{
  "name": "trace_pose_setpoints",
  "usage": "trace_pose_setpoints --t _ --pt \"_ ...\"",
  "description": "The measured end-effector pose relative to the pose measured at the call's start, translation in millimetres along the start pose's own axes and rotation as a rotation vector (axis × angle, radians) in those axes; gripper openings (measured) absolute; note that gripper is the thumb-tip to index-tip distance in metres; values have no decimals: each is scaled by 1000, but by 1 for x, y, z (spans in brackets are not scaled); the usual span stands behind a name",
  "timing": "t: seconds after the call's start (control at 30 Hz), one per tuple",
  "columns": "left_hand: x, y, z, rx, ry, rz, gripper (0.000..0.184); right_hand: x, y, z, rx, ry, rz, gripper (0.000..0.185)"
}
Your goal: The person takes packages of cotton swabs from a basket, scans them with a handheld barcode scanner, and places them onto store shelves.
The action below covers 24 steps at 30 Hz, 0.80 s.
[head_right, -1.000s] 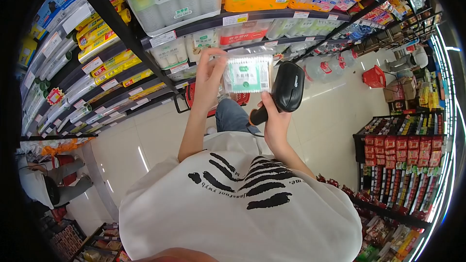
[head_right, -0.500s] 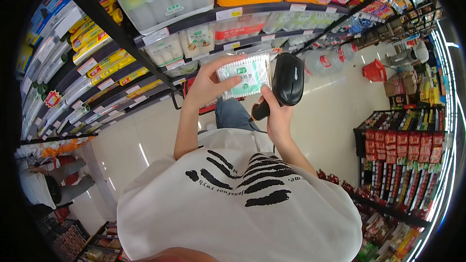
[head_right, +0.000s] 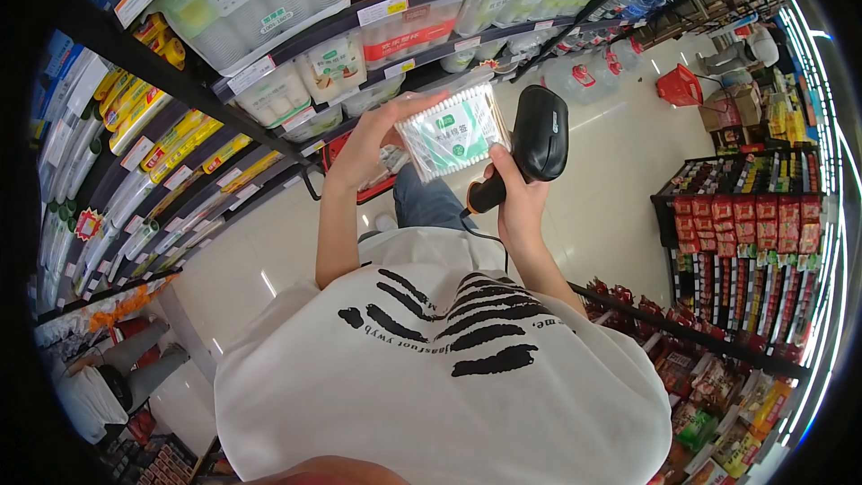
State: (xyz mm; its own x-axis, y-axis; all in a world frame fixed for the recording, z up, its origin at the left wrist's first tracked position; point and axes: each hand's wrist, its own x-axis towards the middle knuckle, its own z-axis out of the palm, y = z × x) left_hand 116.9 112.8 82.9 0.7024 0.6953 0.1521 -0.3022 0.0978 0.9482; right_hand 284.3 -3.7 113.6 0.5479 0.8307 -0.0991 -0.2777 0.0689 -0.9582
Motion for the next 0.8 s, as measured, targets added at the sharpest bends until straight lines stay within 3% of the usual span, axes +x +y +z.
trace_pose_setpoints --t 0.17,0.3,0.4,0.5,0.53,0.67,0.73,0.8 --pt "3 -11 1 154 8 129 36 9 4 -11 28 58 -12 34" --pt "4 -7 -9 128 -112 67 28 7 -3 -12 -18 126 -56 30" --pt "4 -6 8 28 -140 -6 34 4 -7 -16 -73 111 -21 28" --pt "7 -5 15 -53 -97 -114 61 5 -4 -13 -102 72 -35 32" --pt "7 -4 13 -53 -108 -106 61 7 -3 -12 -115 44 -28 33" --pt "6 -7 -3 -30 134 29 63 9 -4 -2 -123 -10 -36 32" --pt "8 -10 -12 -65 498 133 66 7 9 -4 -135 -34 -36 34" --pt "6 -8 -18 -71 641 172 66 5 15 -12 -347 -393 114 39"
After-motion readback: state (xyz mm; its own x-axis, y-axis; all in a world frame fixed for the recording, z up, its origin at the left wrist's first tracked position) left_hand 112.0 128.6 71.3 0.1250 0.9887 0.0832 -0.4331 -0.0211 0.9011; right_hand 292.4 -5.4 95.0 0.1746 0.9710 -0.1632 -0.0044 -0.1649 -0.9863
